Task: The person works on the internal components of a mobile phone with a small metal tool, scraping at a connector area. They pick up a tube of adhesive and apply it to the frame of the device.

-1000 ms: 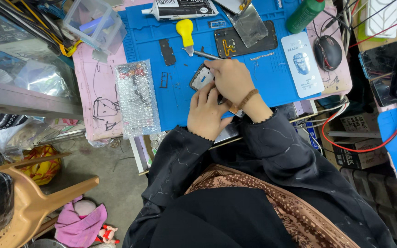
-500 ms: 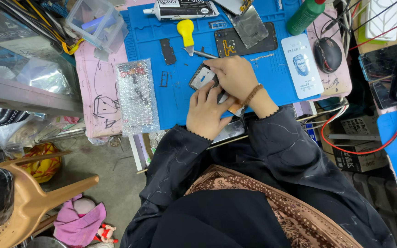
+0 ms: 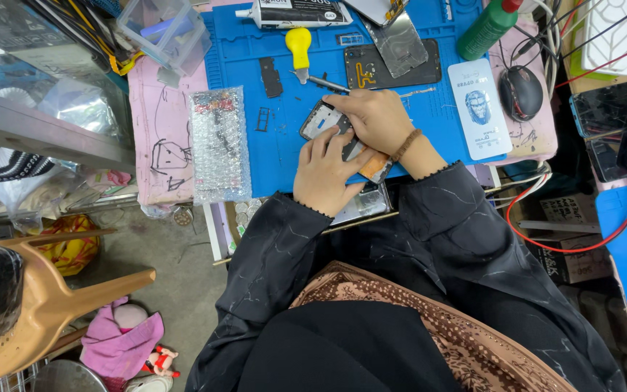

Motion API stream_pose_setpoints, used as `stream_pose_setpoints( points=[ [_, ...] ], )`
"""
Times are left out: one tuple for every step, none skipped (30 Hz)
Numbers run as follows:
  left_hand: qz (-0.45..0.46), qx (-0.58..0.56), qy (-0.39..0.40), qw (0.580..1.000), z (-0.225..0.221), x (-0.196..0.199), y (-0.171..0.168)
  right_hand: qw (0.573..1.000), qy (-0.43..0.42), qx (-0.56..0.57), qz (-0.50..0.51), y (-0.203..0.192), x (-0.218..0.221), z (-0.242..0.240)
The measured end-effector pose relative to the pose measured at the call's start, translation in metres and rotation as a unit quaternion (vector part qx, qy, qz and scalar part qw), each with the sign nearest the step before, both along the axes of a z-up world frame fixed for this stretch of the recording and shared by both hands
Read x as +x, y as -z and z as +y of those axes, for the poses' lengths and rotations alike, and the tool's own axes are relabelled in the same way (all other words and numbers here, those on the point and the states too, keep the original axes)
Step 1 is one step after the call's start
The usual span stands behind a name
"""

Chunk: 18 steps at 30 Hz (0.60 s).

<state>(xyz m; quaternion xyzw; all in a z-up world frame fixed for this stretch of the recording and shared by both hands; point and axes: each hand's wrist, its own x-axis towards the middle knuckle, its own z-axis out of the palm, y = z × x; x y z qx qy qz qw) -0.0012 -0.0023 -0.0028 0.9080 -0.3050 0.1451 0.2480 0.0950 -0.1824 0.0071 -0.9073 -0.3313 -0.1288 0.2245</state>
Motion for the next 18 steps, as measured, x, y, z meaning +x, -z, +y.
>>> stream_pose_setpoints(
  points=[
    [-0.002, 0.001, 0.000, 1.000, 0.000, 0.000, 0.000, 1.000, 0.000, 0.001, 0.002, -0.001, 0.000, 0.000],
    [-0.001, 0.000, 0.000, 1.000, 0.000, 0.001, 0.000, 1.000, 0.000, 0.003, 0.003, -0.002, 0.000, 0.001],
    [0.002, -0.001, 0.001, 1.000, 0.000, 0.000, 0.000, 1.000, -0.001, 0.004, 0.006, -0.003, -0.001, 0.002],
    [0.004, -0.002, 0.001, 1.000, 0.000, 0.000, 0.000, 1.000, -0.006, 0.010, 0.005, -0.004, -0.002, 0.004],
    [0.011, -0.002, 0.003, 1.000, 0.000, 0.001, 0.001, 1.000, -0.013, 0.015, 0.003, -0.006, -0.004, 0.007],
    [0.019, -0.001, 0.005, 1.000, 0.000, 0.002, 0.001, 1.000, -0.020, 0.021, 0.002, -0.009, -0.004, 0.010],
    [0.027, 0.000, 0.006, 1.000, 0.001, 0.001, 0.001, 0.999, -0.021, 0.026, 0.013, -0.013, -0.005, 0.013],
    [0.030, -0.003, 0.007, 1.000, 0.001, 0.000, 0.001, 0.999, -0.021, 0.031, 0.024, -0.017, -0.006, 0.017],
    [0.032, -0.008, 0.008, 0.999, 0.001, 0.000, 0.001, 0.999, -0.022, 0.035, 0.032, -0.022, -0.005, 0.019],
    [0.033, -0.013, 0.009, 0.999, 0.001, 0.001, 0.001, 0.997, -0.030, 0.057, 0.050, -0.028, -0.007, 0.022],
    [0.036, -0.014, 0.008, 0.999, 0.001, 0.001, 0.001, 0.994, -0.037, 0.078, 0.067, -0.033, -0.011, 0.025],
    [0.038, -0.015, 0.007, 0.999, 0.001, 0.002, 0.000, 0.990, -0.043, 0.100, 0.085, -0.039, -0.014, 0.027],
    [0.040, -0.015, 0.007, 0.999, 0.001, 0.002, 0.000, 0.985, -0.050, 0.122, 0.107, -0.045, -0.016, 0.028],
    [0.036, -0.007, 0.007, 0.999, 0.001, 0.002, -0.001, 0.979, -0.057, 0.143, 0.130, -0.050, -0.018, 0.029],
    [0.032, 0.001, 0.007, 0.999, 0.001, 0.002, -0.003, 0.972, -0.065, 0.166, 0.152, -0.053, -0.019, 0.030],
    [0.028, 0.009, 0.006, 1.000, 0.002, 0.001, -0.005, 0.965, -0.074, 0.201, 0.153, -0.057, -0.020, 0.025],
    [0.028, -0.015, 0.014, 0.999, 0.004, 0.001, -0.008, 0.956, -0.084, 0.236, 0.153, -0.064, -0.022, 0.015],
    [0.027, -0.039, 0.023, 0.999, 0.006, 0.000, -0.011, 0.946, -0.095, 0.270, 0.153, -0.070, -0.024, 0.005]
  ],
)
